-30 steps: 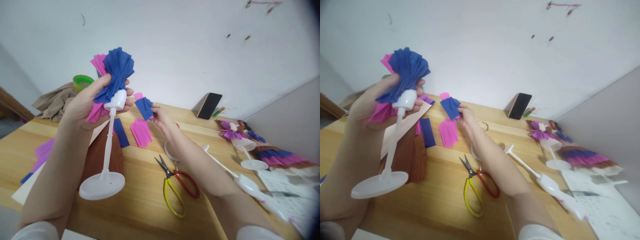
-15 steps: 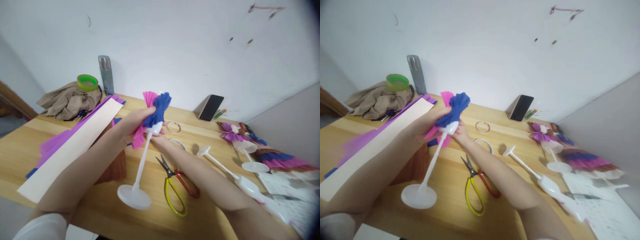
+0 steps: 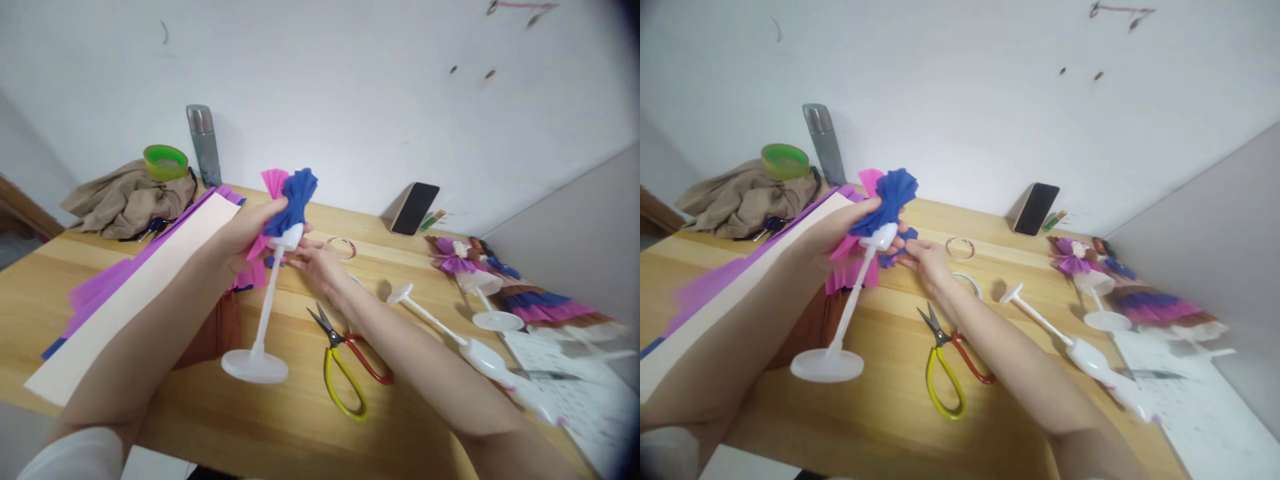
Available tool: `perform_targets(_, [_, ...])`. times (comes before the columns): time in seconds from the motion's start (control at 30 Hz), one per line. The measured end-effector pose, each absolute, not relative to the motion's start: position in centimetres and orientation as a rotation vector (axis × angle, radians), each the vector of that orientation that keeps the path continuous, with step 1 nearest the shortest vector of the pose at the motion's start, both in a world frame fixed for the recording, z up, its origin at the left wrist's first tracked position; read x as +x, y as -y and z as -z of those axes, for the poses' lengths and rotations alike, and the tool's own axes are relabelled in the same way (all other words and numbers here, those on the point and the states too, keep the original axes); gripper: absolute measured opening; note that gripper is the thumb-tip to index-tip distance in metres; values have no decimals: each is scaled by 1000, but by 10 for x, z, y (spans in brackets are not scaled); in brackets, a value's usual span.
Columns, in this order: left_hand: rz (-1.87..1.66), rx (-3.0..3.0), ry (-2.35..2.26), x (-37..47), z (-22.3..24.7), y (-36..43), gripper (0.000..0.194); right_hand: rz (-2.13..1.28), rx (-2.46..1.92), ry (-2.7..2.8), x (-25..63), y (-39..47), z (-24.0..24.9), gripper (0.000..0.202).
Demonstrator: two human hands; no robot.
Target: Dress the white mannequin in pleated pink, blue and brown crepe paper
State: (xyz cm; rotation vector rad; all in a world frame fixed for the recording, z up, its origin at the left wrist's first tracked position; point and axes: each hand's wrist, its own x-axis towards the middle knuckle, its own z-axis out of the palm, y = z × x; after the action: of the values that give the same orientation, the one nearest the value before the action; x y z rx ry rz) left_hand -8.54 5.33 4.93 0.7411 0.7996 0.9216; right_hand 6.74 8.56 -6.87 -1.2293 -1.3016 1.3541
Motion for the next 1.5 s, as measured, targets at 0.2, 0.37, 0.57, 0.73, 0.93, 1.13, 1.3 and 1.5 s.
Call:
perform_targets(0.2, [-1087, 838, -925, -101, -69, -54, 38, -1407, -1259, 1134, 125, -57, 66, 18])
perform_targets(0.37, [-1077, 822, -902, -91, -58, -55, 35, -1377, -1384, 1283, 125, -29, 79, 16])
perform_targets(0.57, [-761, 703, -968, -64, -1, -68, 29, -1165, -1466, 1473, 136, -21, 73, 13])
perform_targets(0.73, [-686, 684, -981, -61, 32, -76, 28, -1089, -1523, 1482, 166, -31, 63, 32])
perform_targets(0.93, [-662, 693, -986, -61, 42, -76, 23, -1075, -1549, 1416, 177, -39, 62, 33])
perform_targets(1.13, [-639, 680, -1054, -58, 43, -75, 28, -1140, -1548, 1440, 171, -33, 62, 20])
perform_targets(1.3, [-641, 673, -1073, -60, 44, -80, 28, -1329, -1458, 1452, 155, -25, 64, 12])
perform_targets(1.5, [-643, 654, -1120, -62, 45, -84, 30, -1582, -1341, 1611, 144, -8, 61, 38])
